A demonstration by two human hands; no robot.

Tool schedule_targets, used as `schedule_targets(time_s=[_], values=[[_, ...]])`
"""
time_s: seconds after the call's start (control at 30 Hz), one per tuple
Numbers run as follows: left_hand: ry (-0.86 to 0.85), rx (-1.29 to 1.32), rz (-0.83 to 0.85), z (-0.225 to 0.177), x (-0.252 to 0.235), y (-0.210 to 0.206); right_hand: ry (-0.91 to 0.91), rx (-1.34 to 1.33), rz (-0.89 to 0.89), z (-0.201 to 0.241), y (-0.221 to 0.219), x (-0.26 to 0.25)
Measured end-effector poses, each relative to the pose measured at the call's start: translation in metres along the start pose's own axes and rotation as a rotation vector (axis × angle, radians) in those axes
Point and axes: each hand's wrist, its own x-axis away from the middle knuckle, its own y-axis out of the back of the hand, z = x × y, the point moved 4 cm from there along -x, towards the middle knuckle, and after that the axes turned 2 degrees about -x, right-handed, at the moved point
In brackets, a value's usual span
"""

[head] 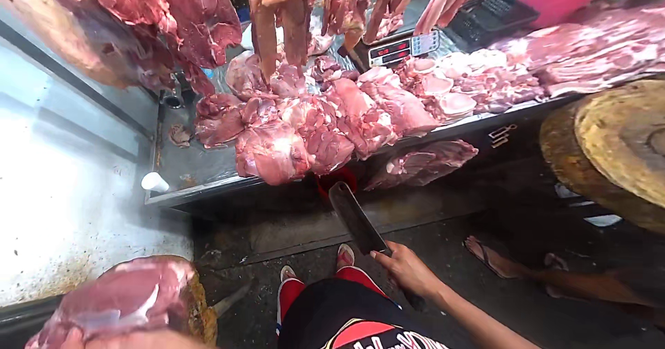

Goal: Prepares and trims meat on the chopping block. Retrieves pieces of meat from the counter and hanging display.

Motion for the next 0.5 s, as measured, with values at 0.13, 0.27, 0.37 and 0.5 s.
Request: schedule_targets(time_s=[0.13,0.27,0.37,0.5], values=[[-0.082,0.065,-0.139,0.032,-0.026,-0.128,0.020,-0.031,-0.012,-0.010,0.037,-0.007],[0.105,-0.133,-0.176,0.118,0.000,-0.250,0.030,-0.002,-0.049,-0.037,0.083,0.005],[0.238,-0.497,0.191,0.196,0.134,-0.281,0.000,-0.107,-0.127,-0.070,0.107,0.012],[0.458,-0.516,0.731,0.224,0.351,-0.282,-0.129,-0.218,-0.226,-0.118,0.133,0.013]])
